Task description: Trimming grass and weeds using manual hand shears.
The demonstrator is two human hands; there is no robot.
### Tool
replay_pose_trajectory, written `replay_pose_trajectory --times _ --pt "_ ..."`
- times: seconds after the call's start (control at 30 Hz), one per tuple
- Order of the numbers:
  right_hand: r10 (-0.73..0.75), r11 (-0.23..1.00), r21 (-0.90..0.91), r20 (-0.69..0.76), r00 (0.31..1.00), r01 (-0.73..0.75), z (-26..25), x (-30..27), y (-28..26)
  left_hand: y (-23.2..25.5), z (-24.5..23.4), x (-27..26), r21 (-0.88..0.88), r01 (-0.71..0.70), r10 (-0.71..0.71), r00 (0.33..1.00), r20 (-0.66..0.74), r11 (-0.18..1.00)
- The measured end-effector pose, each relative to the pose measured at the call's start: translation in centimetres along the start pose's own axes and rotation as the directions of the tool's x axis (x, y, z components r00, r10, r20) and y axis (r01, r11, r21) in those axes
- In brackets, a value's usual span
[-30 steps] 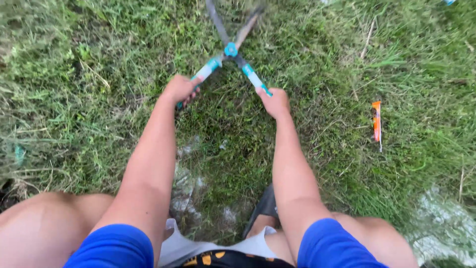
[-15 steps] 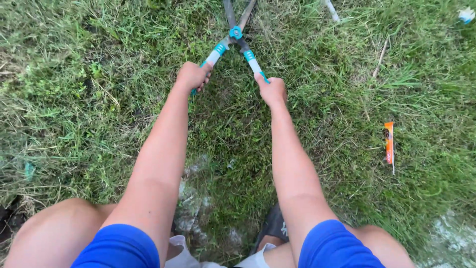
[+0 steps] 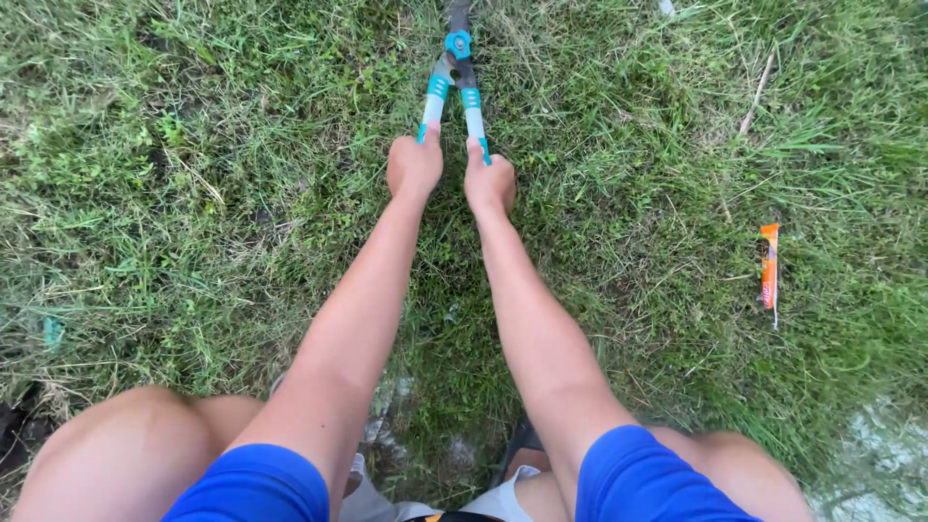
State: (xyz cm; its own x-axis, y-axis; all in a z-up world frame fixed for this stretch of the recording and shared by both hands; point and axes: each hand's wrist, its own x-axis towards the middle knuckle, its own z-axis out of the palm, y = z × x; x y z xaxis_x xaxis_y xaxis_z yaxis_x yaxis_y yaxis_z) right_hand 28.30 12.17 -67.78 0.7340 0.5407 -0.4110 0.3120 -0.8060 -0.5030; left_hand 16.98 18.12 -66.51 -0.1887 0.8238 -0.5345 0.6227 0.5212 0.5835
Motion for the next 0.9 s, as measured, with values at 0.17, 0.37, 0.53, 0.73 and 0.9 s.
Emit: replay_pose_trajectory --times 0.17,0.37,0.53,0.73,0.9 --pt "-0.073 0.997 0.032 -0.001 0.997 0.073 -2.2 0.1 1.7 -2.2 2.8 -0.5 -0.136 -0.122 0.126 0.992 0.016 0.983" --pt "-0.18 0.983 -0.018 0.007 0.984 0.18 -6.2 1.7 2.6 -1.7 1.3 0.7 -0.287 -0.074 0.146 0.96 0.238 0.955" --pt "-0.25 0.965 -0.083 -0.002 0.968 0.249 -12.3 4.5 4.0 0.4 -5.2 4.7 -0.244 -0.128 0.214 0.905 0.369 0.961" --pt "-0.176 0.98 -0.08 0.055 0.983 0.18 -13.5 6.2 7.2 2.1 -5.0 4.9 -0.118 -0.143 0.186 0.785 0.591 0.983" --pt "-0.128 0.989 -0.077 -0.053 0.99 0.124 -12.5 6.2 10.3 2.5 -0.4 3.1 -0.106 -0.25 0.264 0.771 0.579 0.962"
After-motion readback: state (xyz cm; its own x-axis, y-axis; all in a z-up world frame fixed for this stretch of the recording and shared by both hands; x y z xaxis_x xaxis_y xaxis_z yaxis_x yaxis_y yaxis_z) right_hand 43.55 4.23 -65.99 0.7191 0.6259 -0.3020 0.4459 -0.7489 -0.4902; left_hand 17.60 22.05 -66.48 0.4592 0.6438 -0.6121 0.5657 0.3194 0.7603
